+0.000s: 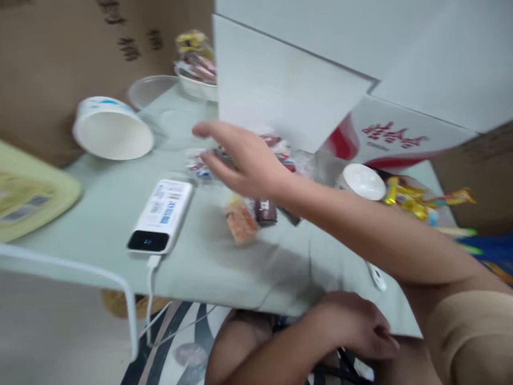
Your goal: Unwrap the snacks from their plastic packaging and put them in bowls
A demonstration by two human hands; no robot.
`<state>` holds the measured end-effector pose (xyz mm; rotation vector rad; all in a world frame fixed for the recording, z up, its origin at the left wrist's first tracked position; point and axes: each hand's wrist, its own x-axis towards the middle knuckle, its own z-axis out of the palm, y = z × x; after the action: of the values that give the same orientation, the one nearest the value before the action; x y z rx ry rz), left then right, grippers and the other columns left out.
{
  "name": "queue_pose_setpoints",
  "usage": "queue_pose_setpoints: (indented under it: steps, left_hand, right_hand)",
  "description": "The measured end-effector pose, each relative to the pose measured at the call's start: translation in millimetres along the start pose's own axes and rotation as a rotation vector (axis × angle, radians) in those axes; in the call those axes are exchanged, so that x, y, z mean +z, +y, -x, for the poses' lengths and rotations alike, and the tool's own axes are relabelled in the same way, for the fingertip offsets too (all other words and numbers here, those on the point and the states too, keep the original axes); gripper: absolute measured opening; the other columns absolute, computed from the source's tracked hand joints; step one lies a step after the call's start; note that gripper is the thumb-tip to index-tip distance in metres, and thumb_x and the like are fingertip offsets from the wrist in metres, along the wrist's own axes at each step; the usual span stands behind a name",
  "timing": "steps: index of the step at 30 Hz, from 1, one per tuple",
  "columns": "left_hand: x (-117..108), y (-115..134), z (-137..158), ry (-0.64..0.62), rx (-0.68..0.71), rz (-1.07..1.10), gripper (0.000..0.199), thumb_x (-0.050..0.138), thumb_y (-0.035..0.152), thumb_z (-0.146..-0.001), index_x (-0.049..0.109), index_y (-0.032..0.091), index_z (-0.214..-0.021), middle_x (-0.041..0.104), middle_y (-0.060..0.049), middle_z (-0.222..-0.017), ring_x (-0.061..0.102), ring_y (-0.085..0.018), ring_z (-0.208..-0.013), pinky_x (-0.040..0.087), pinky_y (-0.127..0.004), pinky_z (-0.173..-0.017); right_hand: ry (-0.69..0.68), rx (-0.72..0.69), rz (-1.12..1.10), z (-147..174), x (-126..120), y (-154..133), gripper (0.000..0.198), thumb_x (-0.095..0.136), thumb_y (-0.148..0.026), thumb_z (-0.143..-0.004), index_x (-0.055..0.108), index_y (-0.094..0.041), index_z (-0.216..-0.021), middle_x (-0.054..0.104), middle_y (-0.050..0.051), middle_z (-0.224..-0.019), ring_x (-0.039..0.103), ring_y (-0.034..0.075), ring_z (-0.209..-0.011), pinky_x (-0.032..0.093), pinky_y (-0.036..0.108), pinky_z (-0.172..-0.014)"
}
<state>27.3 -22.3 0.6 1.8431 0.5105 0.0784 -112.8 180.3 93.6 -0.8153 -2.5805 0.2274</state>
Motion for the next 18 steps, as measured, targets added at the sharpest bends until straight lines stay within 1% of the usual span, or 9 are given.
queue_pose_setpoints:
  steps: [2,3,5,7,9,10,13,16,18]
  left_hand:
    - [-1,3,3,-0.058,-0.039,-0.026,0.031,0.052,0.043,-0.077,0.051,0.022,-0.053,0.056,0.000,-0.055,0.045,-0.016,-0.053,0.031,-0.026,-0.050]
    - [-2,5,4,-0.035,-0.033,-0.022,0.029,0.052,0.042,-0.077,0.050,0.022,-0.055,0.057,0.000,-0.058,0.045,-0.016,-0.055,0.030,-0.026,-0.051]
    - [-1,9,4,0.029,-0.047,-0.015,0.029,0.052,0.039,-0.077,0.046,0.021,-0.055,0.052,0.001,-0.055,0.040,-0.015,-0.053,0.026,-0.027,-0.051]
    - [3,13,2,0.127,-0.049,0.008,0.031,0.052,0.034,-0.077,0.040,0.020,-0.052,0.042,0.003,-0.051,0.036,-0.013,-0.051,0.023,-0.027,-0.051]
    - [8,16,-5,0.262,-0.041,0.018,0.033,0.052,0.029,-0.078,0.035,0.019,-0.051,0.033,0.004,-0.049,0.032,-0.011,-0.050,0.022,-0.028,-0.053]
    - [11,16,-9,0.333,-0.036,0.012,0.034,0.052,0.027,-0.079,0.034,0.019,-0.051,0.030,0.005,-0.049,0.030,-0.010,-0.050,0.021,-0.028,-0.054]
    - [18,17,-24,0.502,-0.048,-0.048,0.037,0.049,0.028,-0.083,0.031,0.019,-0.052,0.027,0.005,-0.049,0.025,-0.009,-0.049,0.019,-0.028,-0.055]
    - [21,16,-40,0.610,-0.069,-0.123,0.039,0.045,0.030,-0.086,0.026,0.020,-0.053,0.023,0.005,-0.049,0.024,-0.009,-0.047,0.018,-0.028,-0.054]
    - [24,16,-48,0.640,-0.051,-0.177,0.040,0.042,0.031,-0.088,0.024,0.021,-0.054,0.022,0.005,-0.049,0.024,-0.009,-0.047,0.018,-0.028,-0.053]
  right_hand:
    - [0.089,-0.137,-0.099,79,-30,-7,0.028,0.048,-0.020,-0.099,0.057,-0.010,-0.123,0.068,0.008,-0.125,0.062,0.016,-0.116,0.049,0.030,-0.103]
    - [0.137,-0.129,-0.121,123,-46,-9,0.024,0.046,-0.018,-0.097,0.060,-0.014,-0.116,0.071,0.006,-0.115,0.066,0.015,-0.107,0.053,0.029,-0.096]
    - [0.211,0.044,-0.085,214,-78,-12,0.021,0.049,-0.015,-0.094,0.062,-0.020,-0.110,0.072,0.003,-0.099,0.069,0.016,-0.089,0.056,0.029,-0.082]
    - [0.288,0.299,0.074,300,-104,-8,0.020,0.054,-0.013,-0.091,0.063,-0.023,-0.106,0.072,0.001,-0.087,0.068,0.015,-0.074,0.054,0.027,-0.070]
    - [0.354,0.434,0.305,370,-122,3,0.018,0.058,-0.014,-0.089,0.064,-0.024,-0.102,0.070,0.002,-0.085,0.068,0.018,-0.076,0.054,0.031,-0.072]
    - [0.362,0.442,0.386,397,-127,11,0.018,0.059,-0.014,-0.088,0.065,-0.024,-0.103,0.071,0.004,-0.086,0.068,0.021,-0.081,0.054,0.033,-0.074]
    - [0.279,0.439,0.530,441,-128,36,0.026,0.059,-0.020,-0.090,0.064,-0.022,-0.115,0.072,0.010,-0.107,0.067,0.026,-0.100,0.053,0.040,-0.086]
    - [0.179,0.482,0.634,441,-113,61,0.033,0.059,-0.026,-0.092,0.062,-0.018,-0.124,0.069,0.013,-0.123,0.061,0.028,-0.113,0.046,0.042,-0.097]
    - [0.176,0.549,0.698,430,-100,75,0.029,0.059,-0.028,-0.094,0.065,-0.017,-0.120,0.070,0.013,-0.123,0.056,0.030,-0.121,0.041,0.042,-0.096]
